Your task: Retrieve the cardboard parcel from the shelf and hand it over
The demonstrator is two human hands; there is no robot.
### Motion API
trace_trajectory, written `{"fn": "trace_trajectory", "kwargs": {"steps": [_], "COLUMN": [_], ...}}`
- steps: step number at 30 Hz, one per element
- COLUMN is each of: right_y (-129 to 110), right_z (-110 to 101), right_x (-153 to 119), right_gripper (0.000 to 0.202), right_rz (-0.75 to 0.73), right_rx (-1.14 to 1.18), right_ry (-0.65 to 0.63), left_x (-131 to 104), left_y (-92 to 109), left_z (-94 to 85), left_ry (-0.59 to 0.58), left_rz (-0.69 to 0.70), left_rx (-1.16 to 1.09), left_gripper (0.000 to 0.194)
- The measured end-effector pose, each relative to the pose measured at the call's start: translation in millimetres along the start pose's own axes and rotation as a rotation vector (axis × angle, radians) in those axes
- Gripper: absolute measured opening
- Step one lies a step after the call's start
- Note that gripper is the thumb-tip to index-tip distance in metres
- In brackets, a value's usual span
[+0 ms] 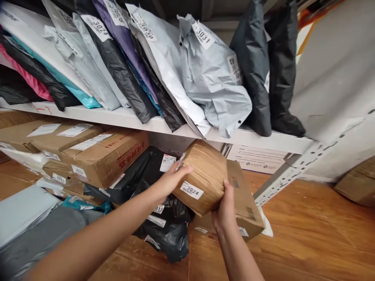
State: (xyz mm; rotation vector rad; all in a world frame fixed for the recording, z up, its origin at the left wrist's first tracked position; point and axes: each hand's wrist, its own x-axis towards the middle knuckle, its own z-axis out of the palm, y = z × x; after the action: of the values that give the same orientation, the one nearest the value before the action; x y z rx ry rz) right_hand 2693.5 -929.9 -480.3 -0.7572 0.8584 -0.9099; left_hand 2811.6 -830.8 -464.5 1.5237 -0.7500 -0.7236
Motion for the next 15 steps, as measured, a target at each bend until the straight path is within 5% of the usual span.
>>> {"fn": "trace_trajectory", "kwargs": {"steps": [5,11,15], "right_y": [29.9,83.5,98.5], "right_z": [43.7,75.0,85.2], "right_x": [-17.1,-15.5,-19.7], "right_gripper": [0.057,0.08,0.096], "right_rz": [-0.005,-0.288,-0.404], "right_rx": [-0.068,-0.559,-0.728], "right_ry": [-0.256,-0.451,-0.586], "left_x": [-32.1,-46.6,-51.0], "left_y": [20.9,-9.2,-19.3], "left_z": [-65.6,-142.8,-170.0], "left_ry": [0.186,0.373,0.444], "left_rz": [-0.039,-0.391,-0.48], "left_rx": [-0.052,-0.101,-0.086], "left_gripper": [0.065,0.085,0.08]}}
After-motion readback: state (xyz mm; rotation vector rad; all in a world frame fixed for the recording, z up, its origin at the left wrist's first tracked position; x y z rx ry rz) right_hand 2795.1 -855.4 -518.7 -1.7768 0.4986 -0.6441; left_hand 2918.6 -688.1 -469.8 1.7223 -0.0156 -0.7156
